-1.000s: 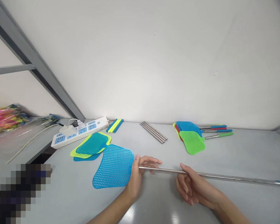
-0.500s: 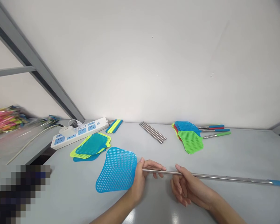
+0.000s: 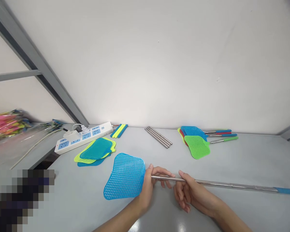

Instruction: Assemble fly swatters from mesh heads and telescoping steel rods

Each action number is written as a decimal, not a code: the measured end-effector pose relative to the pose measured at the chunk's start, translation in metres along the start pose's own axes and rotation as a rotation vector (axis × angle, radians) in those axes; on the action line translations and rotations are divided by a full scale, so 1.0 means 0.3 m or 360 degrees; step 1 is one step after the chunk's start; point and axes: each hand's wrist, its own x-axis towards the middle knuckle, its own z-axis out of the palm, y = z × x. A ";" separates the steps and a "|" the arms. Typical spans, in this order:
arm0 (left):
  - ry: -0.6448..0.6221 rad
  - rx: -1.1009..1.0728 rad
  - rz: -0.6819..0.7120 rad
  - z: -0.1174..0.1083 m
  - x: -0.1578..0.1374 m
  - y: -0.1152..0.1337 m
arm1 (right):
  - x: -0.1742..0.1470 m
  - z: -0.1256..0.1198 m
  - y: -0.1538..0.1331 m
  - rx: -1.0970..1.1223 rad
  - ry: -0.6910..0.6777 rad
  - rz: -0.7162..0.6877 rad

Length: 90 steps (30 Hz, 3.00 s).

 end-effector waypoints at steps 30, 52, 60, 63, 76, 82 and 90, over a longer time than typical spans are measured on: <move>0.0090 0.0593 -0.0060 -0.006 0.001 0.027 | 0.011 0.006 -0.011 -0.0011 0.0241 -0.0098; 0.0461 0.0188 0.0064 -0.053 0.048 0.026 | -0.012 -0.042 -0.057 0.0194 0.0530 -0.0219; -0.0049 0.0733 -0.0054 -0.038 0.022 0.016 | -0.011 -0.010 -0.048 -0.0105 0.0371 -0.0249; -0.0283 0.0771 -0.0122 -0.026 0.010 0.016 | -0.008 0.010 -0.033 -0.0145 0.0257 -0.0228; -0.0769 0.0315 -0.0586 -0.018 -0.027 0.022 | -0.001 0.009 0.024 0.0080 -0.0142 0.0086; -0.0845 0.0265 -0.0628 -0.024 -0.018 0.012 | 0.003 0.019 0.045 0.0100 -0.0153 0.0083; -0.0812 0.0365 -0.0653 -0.011 -0.032 0.019 | 0.014 0.037 0.066 0.0077 -0.0118 0.0066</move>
